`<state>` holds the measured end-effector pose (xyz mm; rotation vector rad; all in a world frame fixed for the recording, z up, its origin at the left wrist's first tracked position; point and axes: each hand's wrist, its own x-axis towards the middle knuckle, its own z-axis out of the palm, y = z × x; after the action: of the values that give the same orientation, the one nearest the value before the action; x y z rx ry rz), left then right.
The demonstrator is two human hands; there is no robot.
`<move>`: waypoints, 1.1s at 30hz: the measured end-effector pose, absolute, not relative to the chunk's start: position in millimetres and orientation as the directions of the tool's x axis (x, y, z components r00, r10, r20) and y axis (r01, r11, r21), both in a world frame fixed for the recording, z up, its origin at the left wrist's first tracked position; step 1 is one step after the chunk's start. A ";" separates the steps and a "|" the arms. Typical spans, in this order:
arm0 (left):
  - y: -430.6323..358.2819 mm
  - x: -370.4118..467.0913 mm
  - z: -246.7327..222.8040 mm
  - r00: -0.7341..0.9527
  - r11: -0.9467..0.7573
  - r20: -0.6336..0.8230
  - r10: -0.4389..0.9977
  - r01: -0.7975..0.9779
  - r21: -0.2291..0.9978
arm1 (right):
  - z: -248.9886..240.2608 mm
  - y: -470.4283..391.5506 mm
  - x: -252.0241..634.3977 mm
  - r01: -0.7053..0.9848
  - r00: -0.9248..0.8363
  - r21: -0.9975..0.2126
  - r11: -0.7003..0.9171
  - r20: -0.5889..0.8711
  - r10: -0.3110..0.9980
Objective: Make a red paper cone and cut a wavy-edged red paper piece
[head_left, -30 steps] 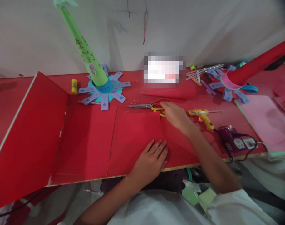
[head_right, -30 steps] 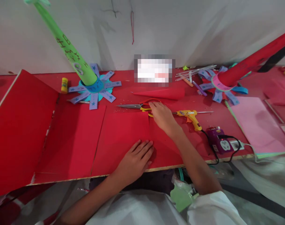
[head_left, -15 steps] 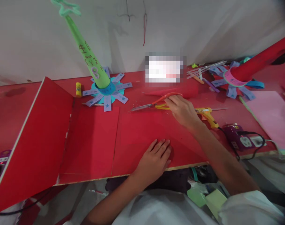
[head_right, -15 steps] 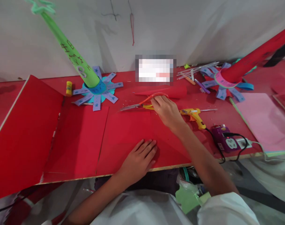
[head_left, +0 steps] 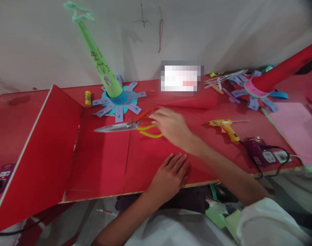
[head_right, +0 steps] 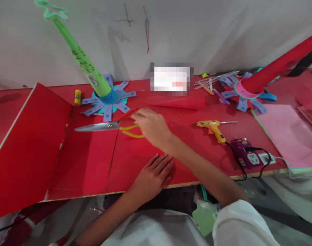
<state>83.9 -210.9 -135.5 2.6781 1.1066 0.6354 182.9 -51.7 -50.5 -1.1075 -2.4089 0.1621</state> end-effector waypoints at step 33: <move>-213.2 43.0 -124.0 0.459 -0.474 0.129 0.879 0.872 0.121 | -126.2 -98.4 218.1 0.582 -0.749 -0.495 0.645 -0.015 0.663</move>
<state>43.0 -213.2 -124.0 2.6518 1.5915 0.2694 218.1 -98.4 -126.2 -1.0282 -2.6953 0.7221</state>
